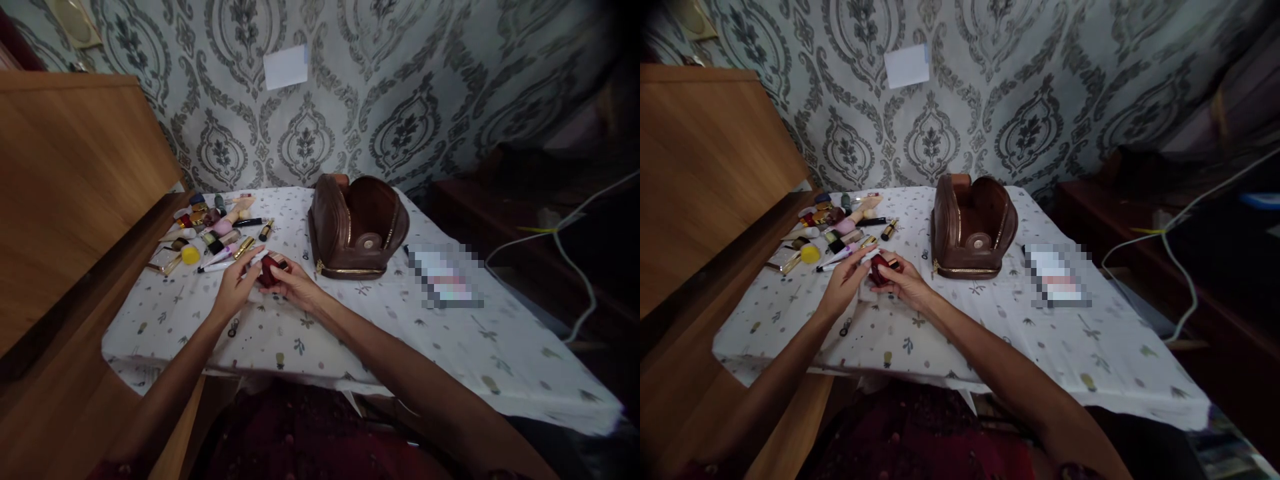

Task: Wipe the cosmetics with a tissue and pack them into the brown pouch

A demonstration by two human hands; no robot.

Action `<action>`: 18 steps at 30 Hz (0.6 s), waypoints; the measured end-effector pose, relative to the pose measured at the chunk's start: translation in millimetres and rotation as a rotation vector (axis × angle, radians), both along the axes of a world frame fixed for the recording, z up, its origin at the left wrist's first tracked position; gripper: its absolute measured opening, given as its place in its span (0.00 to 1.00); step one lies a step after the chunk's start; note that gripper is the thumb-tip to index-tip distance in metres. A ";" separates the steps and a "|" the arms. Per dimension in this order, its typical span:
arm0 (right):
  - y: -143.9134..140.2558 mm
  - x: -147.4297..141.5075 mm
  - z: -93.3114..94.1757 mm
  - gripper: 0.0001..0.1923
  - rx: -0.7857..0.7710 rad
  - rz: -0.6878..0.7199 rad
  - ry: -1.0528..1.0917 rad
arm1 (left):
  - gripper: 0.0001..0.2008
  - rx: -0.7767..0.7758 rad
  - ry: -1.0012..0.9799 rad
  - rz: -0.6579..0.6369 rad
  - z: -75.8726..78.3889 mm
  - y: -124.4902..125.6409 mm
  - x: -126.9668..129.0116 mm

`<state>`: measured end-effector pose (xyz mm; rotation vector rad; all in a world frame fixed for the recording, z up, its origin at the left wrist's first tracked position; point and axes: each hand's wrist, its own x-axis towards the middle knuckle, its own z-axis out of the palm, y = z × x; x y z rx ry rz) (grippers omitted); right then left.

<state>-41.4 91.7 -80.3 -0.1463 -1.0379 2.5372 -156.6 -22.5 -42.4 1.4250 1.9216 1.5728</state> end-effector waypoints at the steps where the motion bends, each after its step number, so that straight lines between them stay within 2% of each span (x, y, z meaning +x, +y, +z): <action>1: 0.3 0.3 -0.2 0.34 -0.009 -0.002 0.009 | 0.23 0.006 -0.002 -0.012 -0.3 -2.2 0.3; 6: 1.5 1.6 1.5 0.27 -0.029 0.041 0.058 | 0.21 0.033 0.115 -0.055 2.3 -15.0 -0.9; 10: 2.3 1.1 2.5 0.36 0.009 0.088 0.003 | 0.24 0.015 0.179 -0.041 0.4 -17.1 -8.9; 12: 2.2 0.1 1.7 0.36 0.067 0.098 -0.042 | 0.24 -0.007 0.149 -0.030 -2.0 -14.9 -13.8; 15: 0.8 -2.2 -0.7 0.26 0.117 0.076 -0.113 | 0.19 -0.042 0.126 -0.041 -1.4 -11.6 -16.9; 18: -0.8 -4.6 -2.5 0.20 0.121 0.056 -0.172 | 0.16 -0.064 0.225 -0.011 5.2 -11.3 -13.1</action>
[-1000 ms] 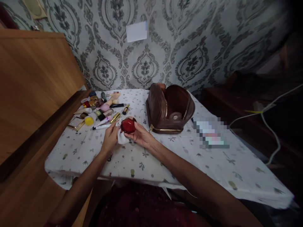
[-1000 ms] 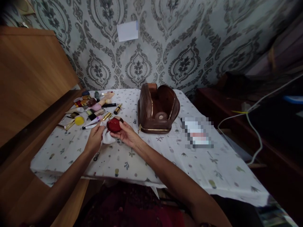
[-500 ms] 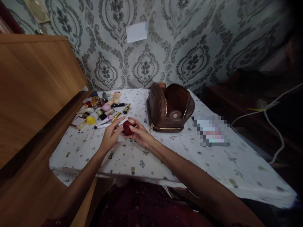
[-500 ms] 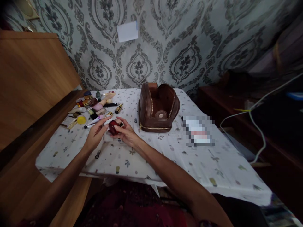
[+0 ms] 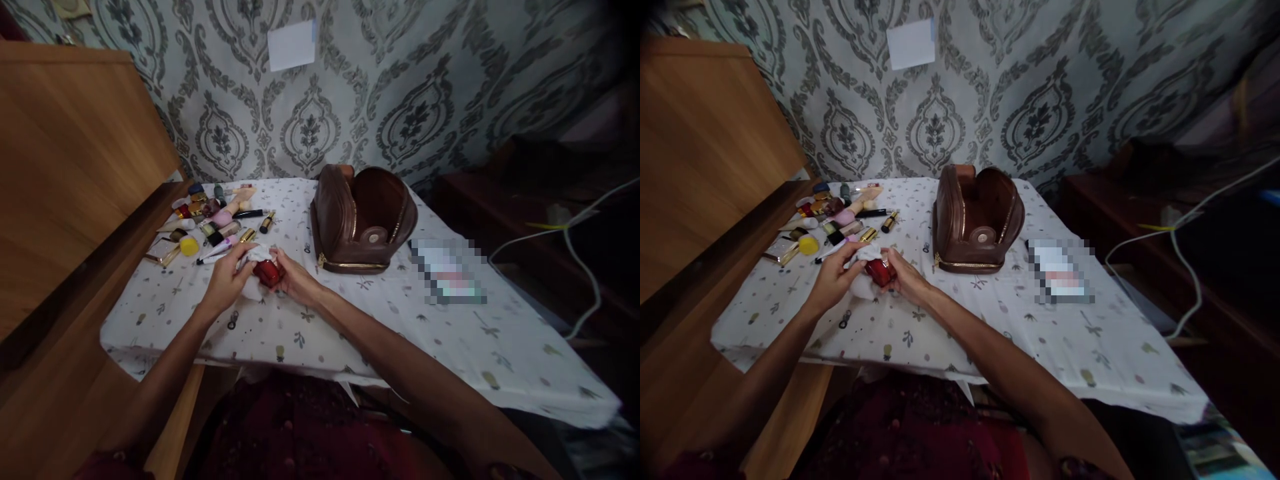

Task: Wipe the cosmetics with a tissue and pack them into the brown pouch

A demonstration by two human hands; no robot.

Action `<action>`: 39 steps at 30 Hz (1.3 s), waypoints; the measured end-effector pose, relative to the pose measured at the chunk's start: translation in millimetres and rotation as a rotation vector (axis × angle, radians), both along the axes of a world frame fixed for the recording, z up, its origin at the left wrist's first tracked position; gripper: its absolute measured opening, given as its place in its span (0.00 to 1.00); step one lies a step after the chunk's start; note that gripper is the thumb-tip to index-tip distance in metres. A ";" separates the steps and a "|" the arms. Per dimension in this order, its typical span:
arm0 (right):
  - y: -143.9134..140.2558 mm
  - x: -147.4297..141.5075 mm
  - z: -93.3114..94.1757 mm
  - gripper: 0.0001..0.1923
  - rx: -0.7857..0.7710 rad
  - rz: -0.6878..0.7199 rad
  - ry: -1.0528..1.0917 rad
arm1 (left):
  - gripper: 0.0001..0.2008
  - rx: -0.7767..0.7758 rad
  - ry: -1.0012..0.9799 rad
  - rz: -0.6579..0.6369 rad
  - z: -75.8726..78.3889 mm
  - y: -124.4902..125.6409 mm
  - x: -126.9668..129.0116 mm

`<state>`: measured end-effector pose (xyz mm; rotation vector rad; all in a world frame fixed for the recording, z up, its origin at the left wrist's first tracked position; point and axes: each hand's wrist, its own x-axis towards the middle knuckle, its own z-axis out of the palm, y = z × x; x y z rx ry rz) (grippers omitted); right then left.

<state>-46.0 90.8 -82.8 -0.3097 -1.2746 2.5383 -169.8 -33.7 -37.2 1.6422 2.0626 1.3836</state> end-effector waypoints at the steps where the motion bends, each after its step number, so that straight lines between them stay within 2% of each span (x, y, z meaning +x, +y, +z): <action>1: -0.2 -0.6 -0.1 0.19 0.003 -0.011 -0.010 | 0.16 -0.001 0.046 0.011 2.6 -0.6 2.1; 4: 0.8 -0.8 1.0 0.16 0.000 -0.070 -0.029 | 0.15 0.017 0.160 -0.017 7.6 -2.9 8.0; 8: 3.4 1.5 4.1 0.12 -0.021 -0.147 -0.042 | 0.16 0.083 0.305 -0.043 5.4 -2.9 13.9; 12: 2.6 2.5 5.8 0.17 -0.030 -0.163 -0.056 | 0.19 0.107 0.471 -0.057 0.1 -1.3 23.3; 16: 1.9 0.3 6.7 0.18 -0.065 -0.260 -0.110 | 0.20 0.076 0.601 -0.105 -4.5 -6.0 29.7; 21: 4.2 -1.7 9.6 0.21 -0.174 -0.223 -0.148 | 0.20 0.108 0.665 -0.072 -13.2 -14.5 27.6; 25: 4.6 -1.3 9.6 0.26 -0.216 -0.154 -0.221 | 0.20 0.178 0.640 -0.039 -15.8 -15.8 28.7; 30: 3.6 -0.3 7.2 0.30 -0.189 -0.040 -0.211 | 0.19 0.206 0.476 -0.024 -7.0 -13.1 34.6; 35: 5.3 -0.7 8.5 0.32 -0.139 -0.003 -0.253 | 0.18 0.194 0.371 0.038 1.2 -5.8 33.6; 39: 5.4 0.2 11.8 0.31 -0.128 -0.011 -0.260 | 0.16 0.145 0.257 0.113 -0.2 2.8 22.6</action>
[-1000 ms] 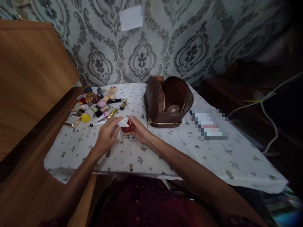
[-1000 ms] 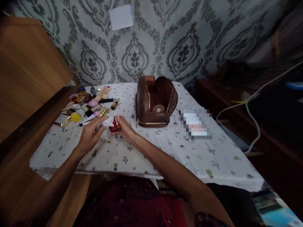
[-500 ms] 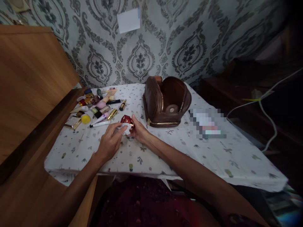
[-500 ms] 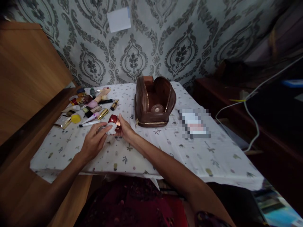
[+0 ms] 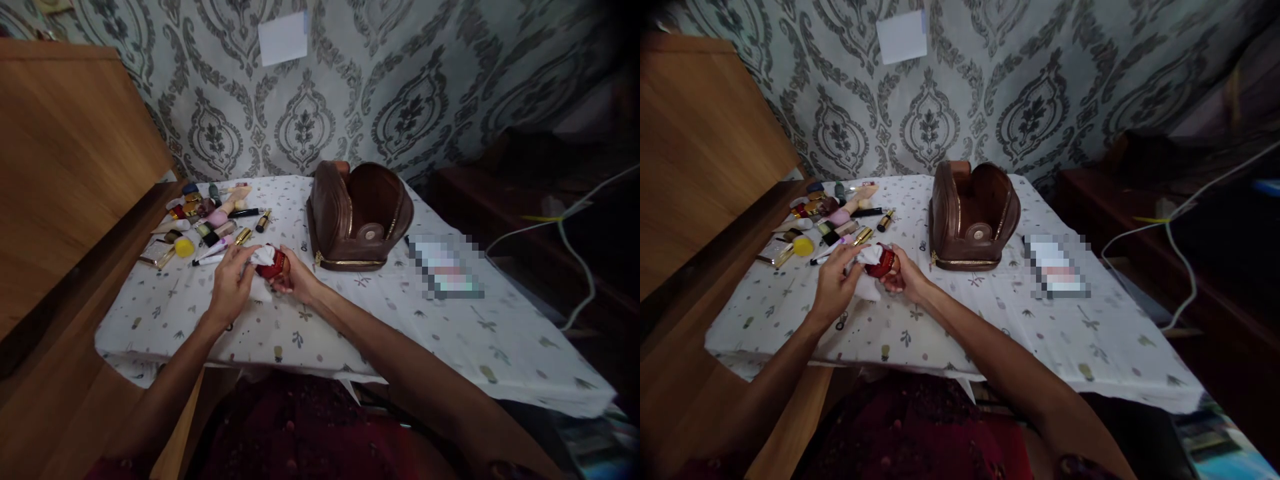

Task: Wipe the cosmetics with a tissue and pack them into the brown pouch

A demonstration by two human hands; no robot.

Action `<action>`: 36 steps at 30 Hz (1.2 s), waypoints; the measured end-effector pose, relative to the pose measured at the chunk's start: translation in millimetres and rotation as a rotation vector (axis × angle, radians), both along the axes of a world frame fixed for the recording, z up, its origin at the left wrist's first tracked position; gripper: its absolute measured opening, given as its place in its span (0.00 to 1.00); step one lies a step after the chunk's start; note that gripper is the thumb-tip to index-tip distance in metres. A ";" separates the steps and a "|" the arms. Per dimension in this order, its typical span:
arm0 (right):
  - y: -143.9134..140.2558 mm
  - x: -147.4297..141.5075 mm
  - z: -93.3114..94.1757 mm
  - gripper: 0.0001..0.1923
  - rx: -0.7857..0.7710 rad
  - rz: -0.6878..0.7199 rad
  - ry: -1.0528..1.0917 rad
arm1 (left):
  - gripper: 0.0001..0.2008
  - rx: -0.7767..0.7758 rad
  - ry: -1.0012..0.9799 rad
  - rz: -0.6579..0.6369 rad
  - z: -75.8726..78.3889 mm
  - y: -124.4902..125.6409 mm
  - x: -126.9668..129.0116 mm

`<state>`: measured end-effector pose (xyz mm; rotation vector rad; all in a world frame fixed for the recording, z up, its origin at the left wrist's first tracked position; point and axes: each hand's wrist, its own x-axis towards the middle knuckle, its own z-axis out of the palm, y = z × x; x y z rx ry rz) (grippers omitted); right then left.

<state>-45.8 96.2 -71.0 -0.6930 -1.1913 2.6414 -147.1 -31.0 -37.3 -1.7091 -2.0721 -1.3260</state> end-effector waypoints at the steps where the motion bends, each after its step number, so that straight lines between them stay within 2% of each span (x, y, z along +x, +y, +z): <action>1: -0.3 0.3 0.9 0.31 -0.004 0.002 0.004 | 0.15 -0.004 -0.015 0.019 -1.0 1.3 -3.1; 4: -0.6 0.9 2.6 0.33 -0.067 0.007 0.003 | 0.15 -0.032 -0.005 0.056 -3.5 0.7 -9.4; 8: 1.3 -0.4 1.8 0.34 -0.210 -0.038 0.035 | 0.16 -0.066 0.030 0.038 -4.4 -7.4 -6.6; 15: -0.9 -5.3 -1.0 0.27 -0.404 -0.168 0.097 | 0.17 0.044 0.123 -0.052 -9.9 -10.8 15.9; 18: -1.0 -4.8 -0.4 0.27 -0.436 -0.113 0.120 | 0.17 0.074 0.157 -0.113 -12.9 -9.0 20.0; 20: 0.4 -2.4 0.4 0.28 -0.442 -0.057 0.116 | 0.16 0.087 0.120 -0.106 -12.0 -8.9 18.3; 27: 6.9 10.3 1.8 0.38 -0.357 0.224 0.193 | 0.13 0.104 -0.035 -0.023 -5.7 -5.8 1.7; 32: 4.9 8.0 -1.4 0.26 -0.260 0.119 0.125 | 0.11 0.116 -0.113 0.016 -4.8 -2.0 -6.1; 36: 2.7 7.9 2.2 0.22 0.057 0.131 0.132 | 0.11 0.117 -0.131 0.034 -4.3 -3.3 -12.1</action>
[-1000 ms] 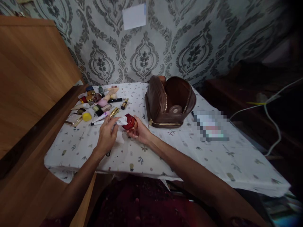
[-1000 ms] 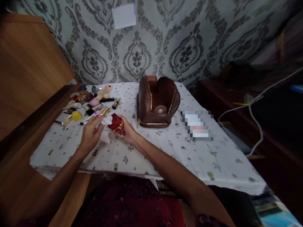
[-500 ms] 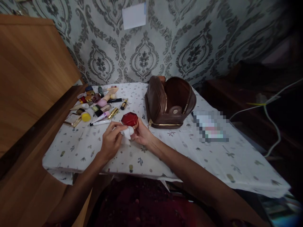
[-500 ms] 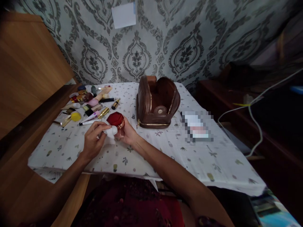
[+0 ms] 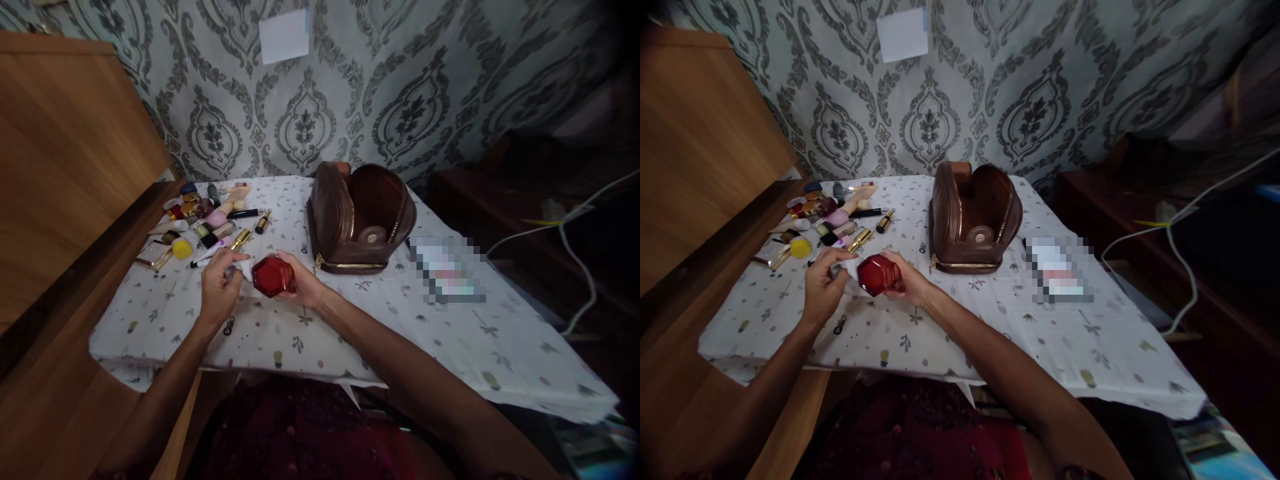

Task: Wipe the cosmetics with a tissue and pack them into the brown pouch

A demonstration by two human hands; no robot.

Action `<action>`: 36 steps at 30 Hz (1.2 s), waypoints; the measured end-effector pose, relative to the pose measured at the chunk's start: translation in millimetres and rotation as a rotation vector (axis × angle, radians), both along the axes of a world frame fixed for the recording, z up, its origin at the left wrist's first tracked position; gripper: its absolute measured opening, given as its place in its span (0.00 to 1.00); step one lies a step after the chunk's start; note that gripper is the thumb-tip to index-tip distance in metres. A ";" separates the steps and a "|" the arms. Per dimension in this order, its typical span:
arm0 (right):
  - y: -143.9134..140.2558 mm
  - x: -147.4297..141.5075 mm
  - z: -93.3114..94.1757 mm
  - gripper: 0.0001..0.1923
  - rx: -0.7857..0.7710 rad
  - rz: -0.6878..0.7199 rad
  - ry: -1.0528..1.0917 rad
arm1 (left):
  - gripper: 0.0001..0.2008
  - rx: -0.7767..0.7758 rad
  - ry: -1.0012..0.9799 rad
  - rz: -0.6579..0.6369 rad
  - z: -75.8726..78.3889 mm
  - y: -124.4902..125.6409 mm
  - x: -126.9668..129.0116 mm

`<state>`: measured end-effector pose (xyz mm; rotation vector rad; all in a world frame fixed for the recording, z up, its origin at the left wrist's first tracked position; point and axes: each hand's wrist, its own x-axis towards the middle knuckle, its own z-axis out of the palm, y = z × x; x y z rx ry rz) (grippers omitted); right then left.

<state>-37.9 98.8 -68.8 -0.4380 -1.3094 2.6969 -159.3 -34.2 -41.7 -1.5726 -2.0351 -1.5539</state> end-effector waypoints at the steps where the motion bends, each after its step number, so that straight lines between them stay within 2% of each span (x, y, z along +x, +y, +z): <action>1: -0.4 0.9 2.2 0.21 0.102 -0.019 0.025 | 0.11 -0.001 0.001 -0.004 -0.3 -0.5 -1.5; 6: -3.7 5.9 11.0 0.21 0.596 -0.118 0.051 | 0.15 0.004 0.006 -0.029 -0.2 -2.7 -5.5; 12: -7.8 5.7 3.5 0.16 0.976 -0.254 0.083 | 0.15 0.004 0.108 -0.075 8.4 -5.2 4.0; 15: -7.6 5.7 3.1 0.17 1.029 -0.333 0.096 | 0.15 0.016 0.184 -0.096 13.1 -6.1 9.0; 21: -4.5 7.6 14.8 0.20 0.912 -0.514 0.194 | 0.14 0.078 0.186 -0.054 19.0 -7.6 -2.9; 25: 8.8 20.8 39.2 0.21 0.731 -0.617 0.270 | 0.13 0.000 0.166 -0.091 11.4 -3.7 -16.7; 27: 22.5 34.6 59.5 0.21 0.745 -0.725 0.307 | 0.13 -0.042 0.165 -0.113 5.1 1.1 -23.0; 31: 68.3 66.6 104.8 0.23 0.931 -0.951 0.297 | 0.13 -0.092 0.156 -0.129 -8.1 16.5 -35.4; 34: 113.0 80.4 129.9 0.22 1.153 -1.030 0.163 | 0.13 -0.125 0.154 -0.142 -21.1 29.0 -43.8; 36: 140.9 82.3 139.2 0.18 1.367 -1.027 -0.011 | 0.13 -0.145 0.155 -0.149 -32.3 35.4 -48.2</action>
